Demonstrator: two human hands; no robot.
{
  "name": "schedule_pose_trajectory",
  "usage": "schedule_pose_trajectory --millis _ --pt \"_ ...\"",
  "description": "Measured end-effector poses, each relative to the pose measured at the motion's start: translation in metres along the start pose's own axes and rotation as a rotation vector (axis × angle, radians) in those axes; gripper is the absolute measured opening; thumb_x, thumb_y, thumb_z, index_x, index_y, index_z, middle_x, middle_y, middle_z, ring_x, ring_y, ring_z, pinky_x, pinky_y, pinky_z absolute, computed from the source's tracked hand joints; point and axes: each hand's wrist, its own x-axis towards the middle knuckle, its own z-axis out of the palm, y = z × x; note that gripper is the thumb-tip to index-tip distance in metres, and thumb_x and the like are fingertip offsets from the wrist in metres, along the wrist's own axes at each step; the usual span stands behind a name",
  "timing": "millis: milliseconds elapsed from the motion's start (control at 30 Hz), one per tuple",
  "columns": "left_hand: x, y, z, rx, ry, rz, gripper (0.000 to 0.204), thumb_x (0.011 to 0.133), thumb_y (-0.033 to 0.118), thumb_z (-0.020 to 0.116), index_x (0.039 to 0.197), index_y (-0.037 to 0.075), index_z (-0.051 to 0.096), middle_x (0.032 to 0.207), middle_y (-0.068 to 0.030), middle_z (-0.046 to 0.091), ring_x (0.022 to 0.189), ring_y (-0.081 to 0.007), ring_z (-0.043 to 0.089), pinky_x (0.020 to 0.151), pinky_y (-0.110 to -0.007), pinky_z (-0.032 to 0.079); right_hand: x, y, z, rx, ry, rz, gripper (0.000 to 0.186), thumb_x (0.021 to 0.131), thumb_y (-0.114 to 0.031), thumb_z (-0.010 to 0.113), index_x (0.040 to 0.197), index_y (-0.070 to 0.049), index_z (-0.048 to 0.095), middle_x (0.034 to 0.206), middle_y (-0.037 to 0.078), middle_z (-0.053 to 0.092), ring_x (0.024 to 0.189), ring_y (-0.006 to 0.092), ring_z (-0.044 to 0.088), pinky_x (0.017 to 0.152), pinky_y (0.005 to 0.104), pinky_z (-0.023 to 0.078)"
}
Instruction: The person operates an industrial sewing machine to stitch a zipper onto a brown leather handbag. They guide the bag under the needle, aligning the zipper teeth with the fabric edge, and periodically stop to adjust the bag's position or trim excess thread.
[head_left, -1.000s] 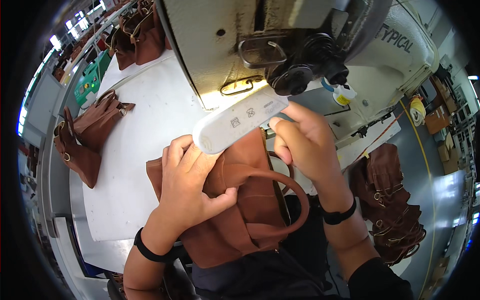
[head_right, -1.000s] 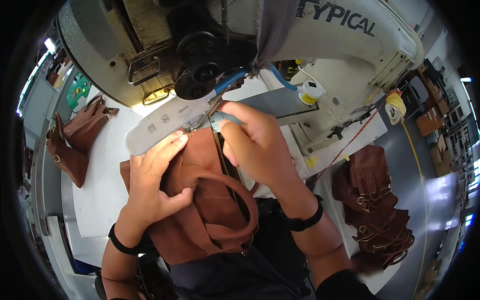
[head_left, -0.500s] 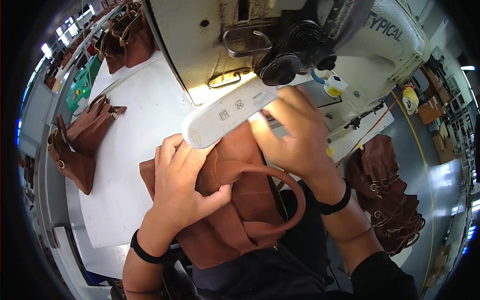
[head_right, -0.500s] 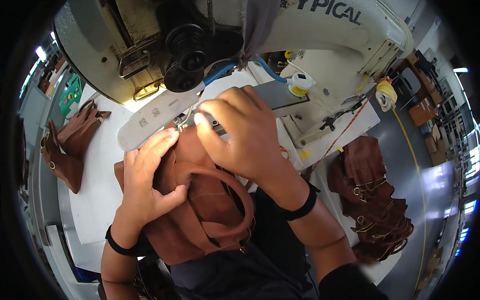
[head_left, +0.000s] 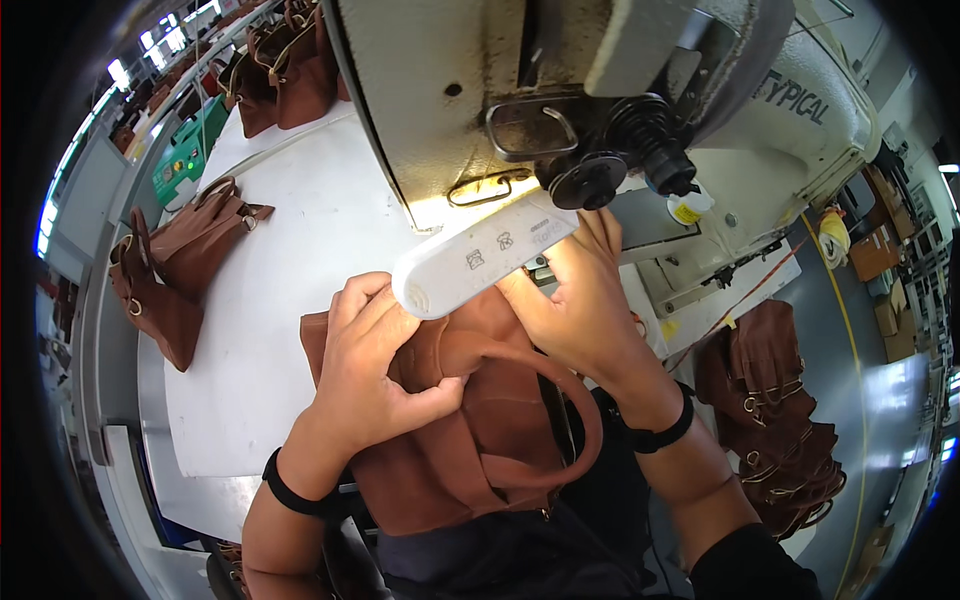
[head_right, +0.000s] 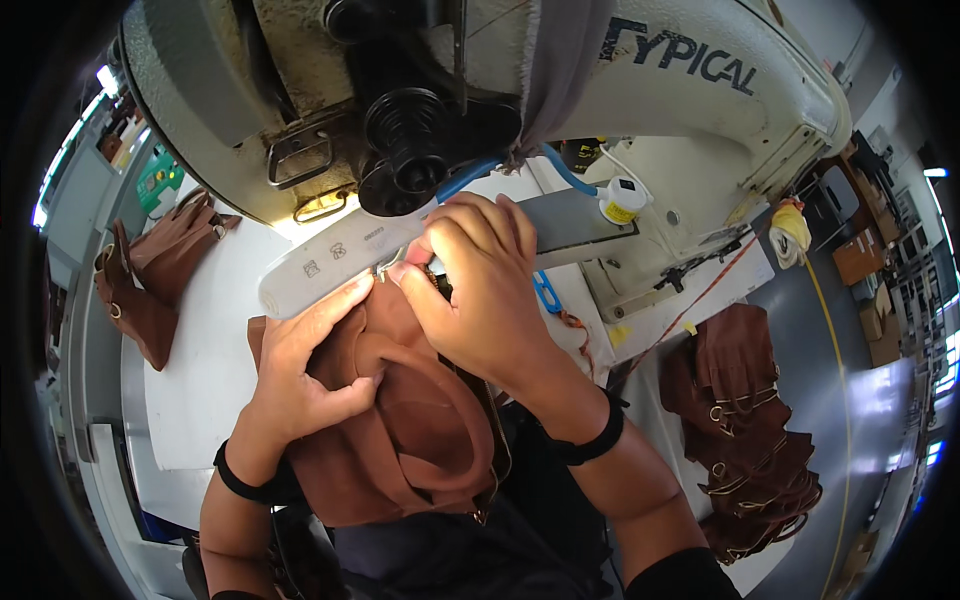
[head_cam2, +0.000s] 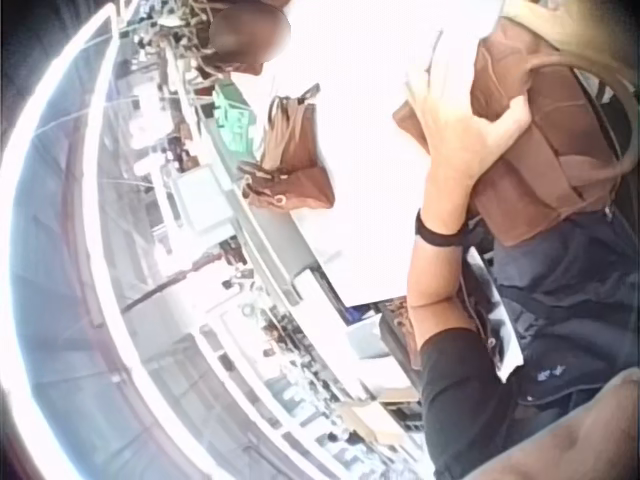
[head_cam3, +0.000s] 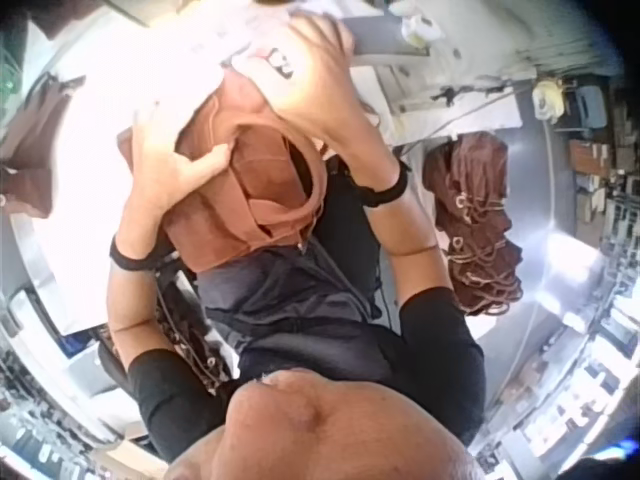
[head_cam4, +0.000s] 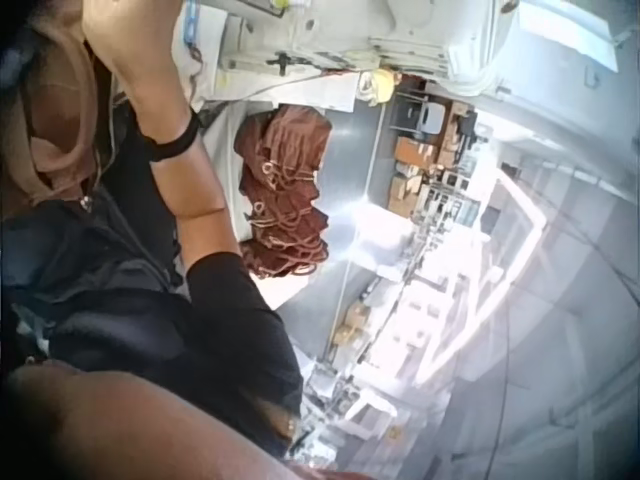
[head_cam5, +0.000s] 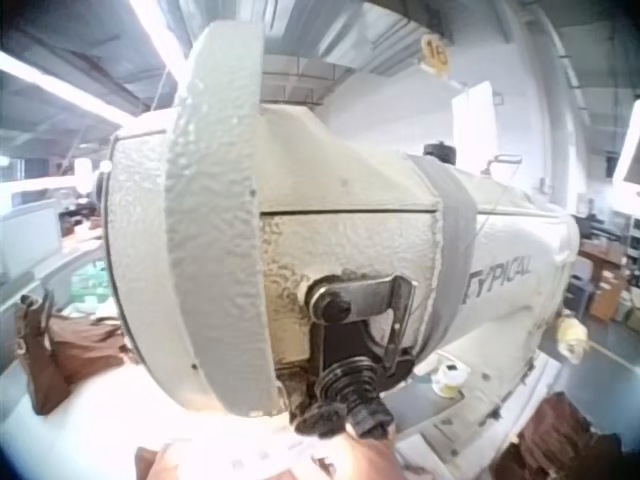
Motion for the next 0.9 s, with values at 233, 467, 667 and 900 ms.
schedule_pose_trajectory --millis 233,467,667,900 --pt "0.004 0.006 -0.001 0.020 -0.034 -0.035 0.063 0.059 0.018 0.083 0.119 0.002 0.072 0.125 -0.0114 0.069 0.116 -0.0347 0.057 0.104 -0.044 0.041 0.002 0.002 0.002 0.014 0.043 0.016 0.015 0.086 -0.017 0.073 0.091 -0.007 0.063 0.111 0.009 0.066 0.118 0.0306 0.057 0.113 0.0494 0.031" --pt "0.006 0.013 -0.005 0.130 -0.092 0.035 0.082 0.060 0.007 0.079 0.140 0.002 0.062 0.145 -0.0167 0.062 0.122 -0.0333 0.058 0.108 -0.042 0.043 0.001 0.005 0.004 0.039 0.064 0.044 0.014 0.084 -0.016 0.072 0.089 -0.008 0.063 0.100 0.007 0.065 0.109 0.0290 0.058 0.110 0.0459 0.032" --pt "0.006 0.012 0.000 0.067 -0.033 0.025 0.081 0.059 0.011 0.080 0.138 0.005 0.066 0.134 -0.0112 0.068 0.118 -0.0324 0.057 0.107 -0.043 0.041 -0.001 0.005 0.003 0.040 0.062 0.036 0.013 0.086 -0.017 0.073 0.090 -0.008 0.064 0.101 0.005 0.067 0.105 0.0269 0.061 0.111 0.0444 0.032" --pt "0.003 0.007 -0.001 0.062 -0.003 0.042 0.079 0.059 0.016 0.082 0.136 0.005 0.067 0.125 -0.0086 0.070 0.112 -0.0327 0.056 0.104 -0.043 0.043 0.001 0.001 0.000 0.041 0.011 0.041 0.015 0.089 -0.019 0.072 0.094 -0.007 0.064 0.104 0.006 0.068 0.109 0.0272 0.061 0.114 0.0449 0.030"
